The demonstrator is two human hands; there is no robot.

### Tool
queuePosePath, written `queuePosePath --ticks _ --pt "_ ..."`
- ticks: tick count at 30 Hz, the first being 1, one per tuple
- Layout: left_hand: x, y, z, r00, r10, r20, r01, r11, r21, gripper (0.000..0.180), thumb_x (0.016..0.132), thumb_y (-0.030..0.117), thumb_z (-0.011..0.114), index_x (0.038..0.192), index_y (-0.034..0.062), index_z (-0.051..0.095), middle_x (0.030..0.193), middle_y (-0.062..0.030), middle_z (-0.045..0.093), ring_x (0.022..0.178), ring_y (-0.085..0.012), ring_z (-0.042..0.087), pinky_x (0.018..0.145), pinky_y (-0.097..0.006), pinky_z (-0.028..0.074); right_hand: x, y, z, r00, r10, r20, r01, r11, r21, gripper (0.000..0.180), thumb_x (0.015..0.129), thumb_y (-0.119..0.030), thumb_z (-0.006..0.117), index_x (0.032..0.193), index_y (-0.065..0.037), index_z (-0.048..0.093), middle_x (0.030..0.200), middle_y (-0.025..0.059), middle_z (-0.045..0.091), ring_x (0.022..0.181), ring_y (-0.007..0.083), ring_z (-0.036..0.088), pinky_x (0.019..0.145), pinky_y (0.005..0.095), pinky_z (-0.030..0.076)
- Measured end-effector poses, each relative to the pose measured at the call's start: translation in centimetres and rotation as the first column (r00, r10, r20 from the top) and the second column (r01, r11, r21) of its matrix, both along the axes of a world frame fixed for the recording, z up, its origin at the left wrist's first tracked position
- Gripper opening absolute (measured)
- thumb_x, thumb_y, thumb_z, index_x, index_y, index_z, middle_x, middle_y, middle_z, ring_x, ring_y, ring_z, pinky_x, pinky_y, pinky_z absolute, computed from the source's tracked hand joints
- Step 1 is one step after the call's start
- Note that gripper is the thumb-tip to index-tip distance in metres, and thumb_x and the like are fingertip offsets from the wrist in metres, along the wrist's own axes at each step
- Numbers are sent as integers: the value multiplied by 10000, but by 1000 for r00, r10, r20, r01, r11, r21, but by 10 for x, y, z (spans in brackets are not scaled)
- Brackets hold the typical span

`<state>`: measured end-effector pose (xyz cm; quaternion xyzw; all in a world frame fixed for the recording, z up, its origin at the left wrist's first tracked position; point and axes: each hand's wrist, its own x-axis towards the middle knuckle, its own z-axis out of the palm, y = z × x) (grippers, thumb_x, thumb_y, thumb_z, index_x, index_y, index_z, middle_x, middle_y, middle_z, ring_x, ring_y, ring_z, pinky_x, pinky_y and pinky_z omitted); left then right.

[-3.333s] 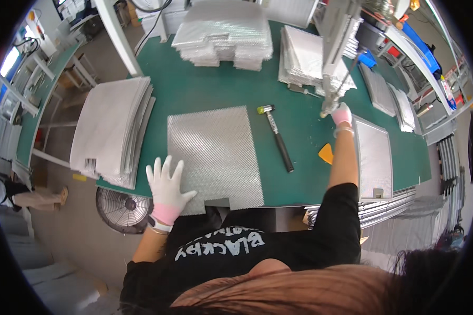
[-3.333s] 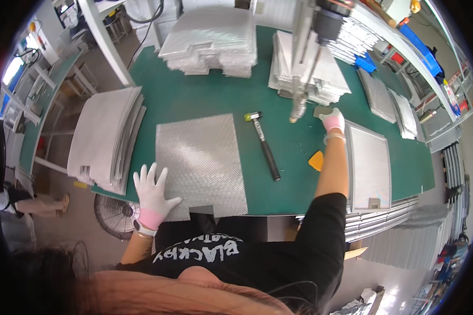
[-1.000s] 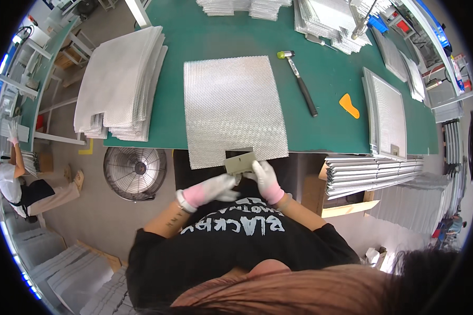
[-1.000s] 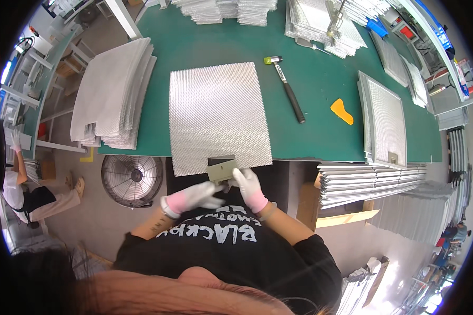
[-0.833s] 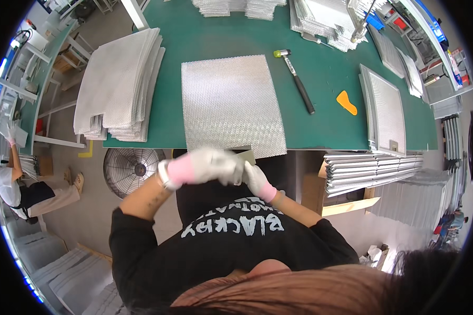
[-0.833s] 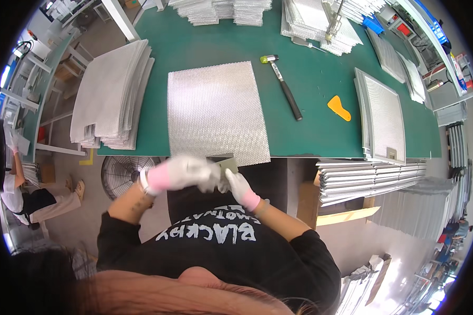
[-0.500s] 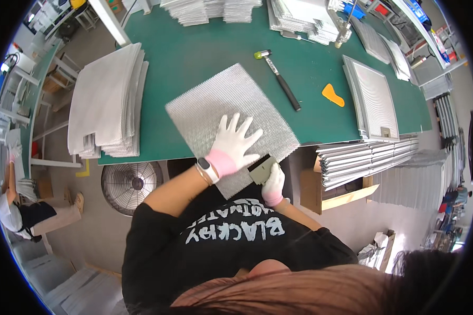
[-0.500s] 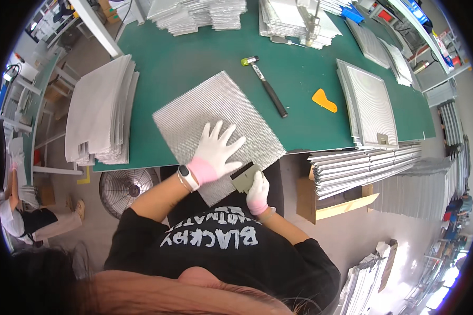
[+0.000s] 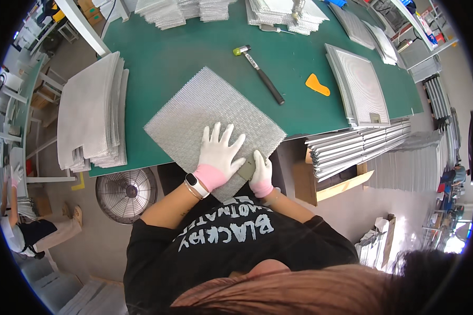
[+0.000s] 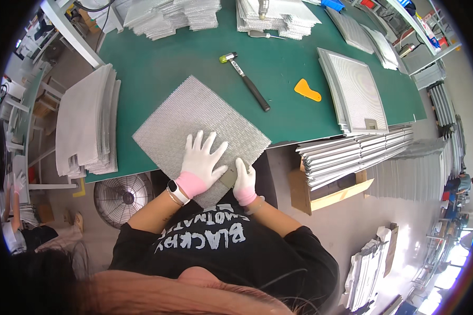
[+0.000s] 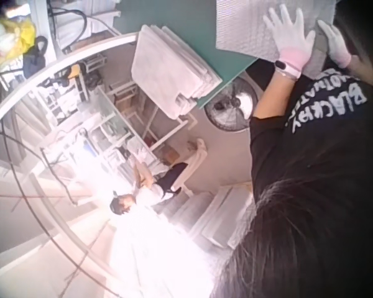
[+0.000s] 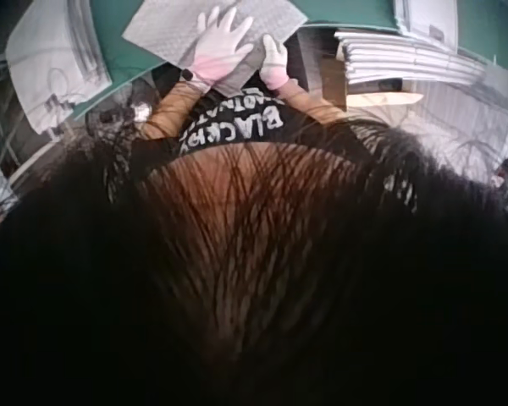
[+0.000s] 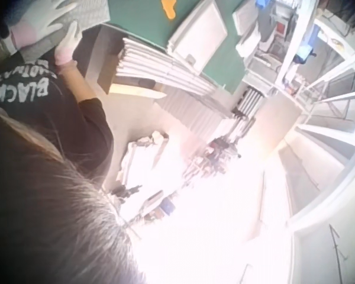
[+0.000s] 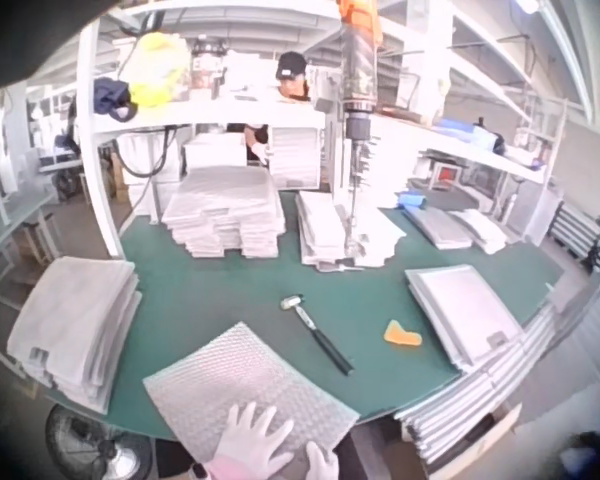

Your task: Assemble metal mesh filters into frames using various tools at a manufacturing workstation.

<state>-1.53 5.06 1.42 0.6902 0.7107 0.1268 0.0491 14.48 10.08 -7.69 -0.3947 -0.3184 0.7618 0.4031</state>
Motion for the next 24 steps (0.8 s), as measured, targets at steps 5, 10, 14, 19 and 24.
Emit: queuePosePath --ticks 5,10,14,19,24 --pt "-2 1 -1 1000 18 13 -19 1000 21 582 861 417 629 1381 177 522 1442 -187 431 1351 -448 334 1133 -613 205 1 1 8 967 84 240 -104 992 70 196 958 -191 636 1011 -4 662 929 2 658 824 67 593 719 254 504" --pt "-1 1 -3 1000 18 20 -19 999 43 571 861 407 627 1374 177 530 1435 -189 437 1349 -453 335 1131 -616 206 -3 -3 6 965 40 258 -55 997 53 206 965 -201 631 1017 -4 657 924 -3 655 826 66 590 724 251 503" --pt "1 -1 -3 999 28 40 -31 998 63 564 857 404 630 1365 176 542 1423 -194 449 1344 -460 341 1130 -618 207 6 0 -19 991 106 83 -113 990 86 204 992 -203 584 1028 -12 648 933 -5 650 825 68 587 736 249 498" --pt "2 3 -3 1000 23 17 -24 998 58 541 871 394 613 1362 177 547 1425 -201 450 1339 -465 345 1127 -620 209 -10 1 -24 1000 -13 23 13 1000 -8 230 1003 -205 555 1087 -11 645 988 6 648 877 84 587 772 267 495" --pt "-13 7 -13 999 6 -35 -4 997 72 491 898 373 578 1351 182 561 1425 -191 457 1335 -459 350 1125 -615 216 8 29 26 736 607 300 -614 785 -83 371 973 -394 581 1046 -36 647 826 24 669 649 111 617 592 266 512"
